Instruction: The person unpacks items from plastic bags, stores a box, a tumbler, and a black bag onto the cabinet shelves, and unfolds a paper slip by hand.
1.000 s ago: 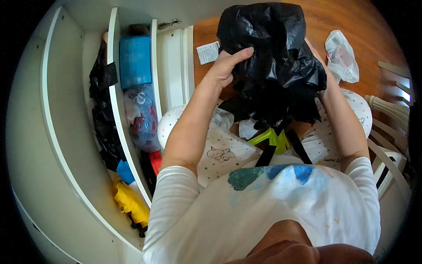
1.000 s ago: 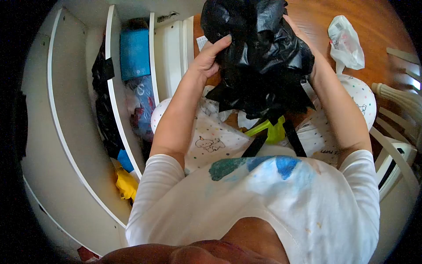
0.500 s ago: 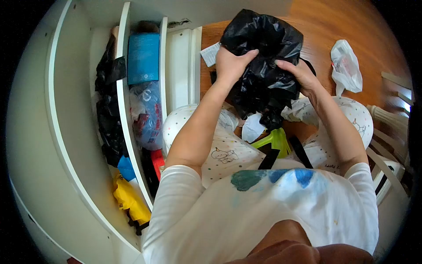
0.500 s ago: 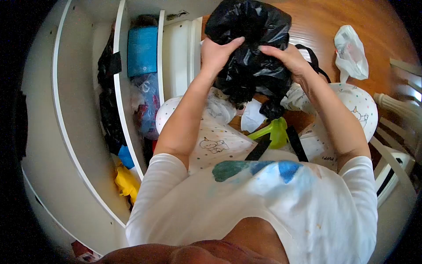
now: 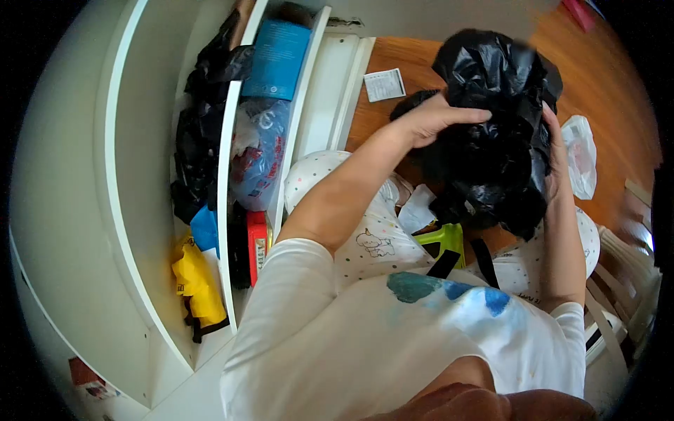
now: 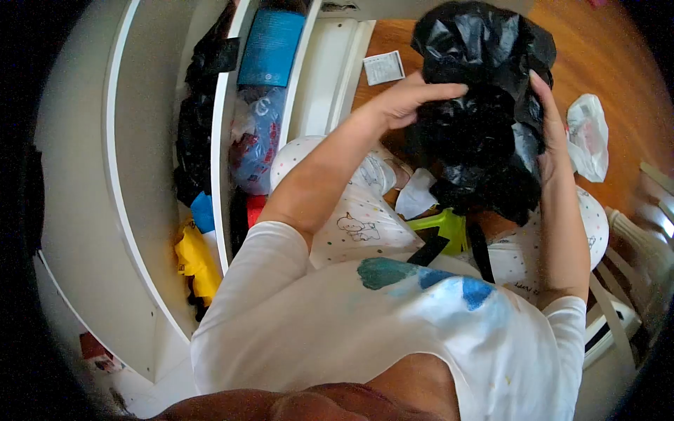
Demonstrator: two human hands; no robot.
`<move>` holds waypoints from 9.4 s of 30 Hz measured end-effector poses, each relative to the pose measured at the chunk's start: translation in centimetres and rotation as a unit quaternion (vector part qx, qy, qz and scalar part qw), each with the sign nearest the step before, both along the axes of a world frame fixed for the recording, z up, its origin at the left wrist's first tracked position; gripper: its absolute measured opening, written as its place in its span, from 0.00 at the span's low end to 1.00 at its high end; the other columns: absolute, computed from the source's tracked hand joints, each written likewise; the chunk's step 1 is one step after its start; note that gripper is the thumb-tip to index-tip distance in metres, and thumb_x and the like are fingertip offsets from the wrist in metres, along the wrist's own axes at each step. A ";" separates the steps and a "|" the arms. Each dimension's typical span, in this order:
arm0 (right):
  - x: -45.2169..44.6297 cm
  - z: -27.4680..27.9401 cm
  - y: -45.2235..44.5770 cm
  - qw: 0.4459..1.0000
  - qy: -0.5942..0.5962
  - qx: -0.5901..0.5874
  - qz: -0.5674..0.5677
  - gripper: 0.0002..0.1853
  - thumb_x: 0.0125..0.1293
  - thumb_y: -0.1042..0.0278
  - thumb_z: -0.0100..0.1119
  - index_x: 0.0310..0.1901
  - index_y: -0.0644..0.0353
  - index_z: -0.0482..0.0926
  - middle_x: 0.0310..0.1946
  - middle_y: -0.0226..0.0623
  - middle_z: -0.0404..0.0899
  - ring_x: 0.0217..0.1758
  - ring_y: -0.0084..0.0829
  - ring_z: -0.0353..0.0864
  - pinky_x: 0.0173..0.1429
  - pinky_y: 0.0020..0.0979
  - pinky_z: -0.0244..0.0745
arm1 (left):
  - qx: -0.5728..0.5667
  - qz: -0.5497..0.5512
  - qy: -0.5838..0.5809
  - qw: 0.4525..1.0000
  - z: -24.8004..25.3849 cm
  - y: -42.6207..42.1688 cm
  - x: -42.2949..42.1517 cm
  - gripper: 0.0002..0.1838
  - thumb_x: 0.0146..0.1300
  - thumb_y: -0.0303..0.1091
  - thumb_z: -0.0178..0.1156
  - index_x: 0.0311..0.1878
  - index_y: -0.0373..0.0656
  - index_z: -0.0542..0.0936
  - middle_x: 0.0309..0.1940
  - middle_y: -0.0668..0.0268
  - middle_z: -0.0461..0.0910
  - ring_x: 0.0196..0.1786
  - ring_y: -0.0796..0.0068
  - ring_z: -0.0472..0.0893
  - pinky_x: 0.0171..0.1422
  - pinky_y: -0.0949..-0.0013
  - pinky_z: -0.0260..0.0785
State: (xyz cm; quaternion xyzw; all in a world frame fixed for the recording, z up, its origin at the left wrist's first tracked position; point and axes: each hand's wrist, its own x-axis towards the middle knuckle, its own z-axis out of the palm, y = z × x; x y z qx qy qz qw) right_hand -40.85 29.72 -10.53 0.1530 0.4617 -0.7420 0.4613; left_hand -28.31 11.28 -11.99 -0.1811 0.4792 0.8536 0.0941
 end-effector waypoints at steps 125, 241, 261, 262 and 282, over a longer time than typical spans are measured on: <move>-3.4 -1.7 0.3 0.963 0.251 -0.016 0.094 0.11 0.59 0.74 0.58 0.44 0.65 0.76 0.34 0.33 0.80 0.33 0.20 0.79 0.39 0.20 0.75 | -0.657 -0.354 -0.062 0.663 -1.9 -0.7 1.3 0.17 0.53 0.45 0.57 0.38 0.42 0.81 0.35 0.51 0.79 0.41 0.53 0.78 0.46 0.58 0.71; 4.5 -11.4 -1.0 0.766 0.499 0.165 0.371 0.09 0.58 0.69 0.58 0.34 0.65 0.73 0.26 0.35 0.76 0.30 0.25 0.76 0.37 0.27 0.71 | -0.612 -0.436 0.023 0.659 -2.6 3.9 2.3 0.20 0.52 0.43 0.63 0.41 0.37 0.75 0.36 0.54 0.79 0.42 0.56 0.79 0.44 0.58 0.73; 4.4 -11.8 -0.8 0.671 0.592 0.195 0.401 0.12 0.58 0.64 0.57 0.35 0.64 0.73 0.27 0.46 0.77 0.32 0.44 0.77 0.37 0.37 0.71 | -0.614 -0.434 0.036 0.658 -3.1 3.7 2.5 0.19 0.51 0.41 0.63 0.41 0.38 0.74 0.35 0.53 0.78 0.41 0.53 0.78 0.44 0.56 0.71; 4.5 -11.8 -0.8 0.670 0.601 0.188 0.393 0.10 0.59 0.66 0.57 0.35 0.65 0.72 0.26 0.46 0.76 0.30 0.44 0.75 0.35 0.36 0.69 | -0.614 -0.431 0.047 0.660 -3.1 3.7 2.5 0.19 0.52 0.42 0.63 0.41 0.38 0.74 0.34 0.53 0.78 0.41 0.53 0.78 0.44 0.56 0.71; 4.4 -11.6 -0.7 0.648 0.594 0.205 0.430 0.14 0.59 0.60 0.57 0.36 0.65 0.74 0.29 0.46 0.79 0.34 0.43 0.79 0.39 0.36 0.73 | -0.623 -0.454 0.024 0.636 -3.2 4.0 2.5 0.20 0.55 0.44 0.61 0.43 0.38 0.74 0.36 0.54 0.79 0.42 0.55 0.78 0.45 0.57 0.72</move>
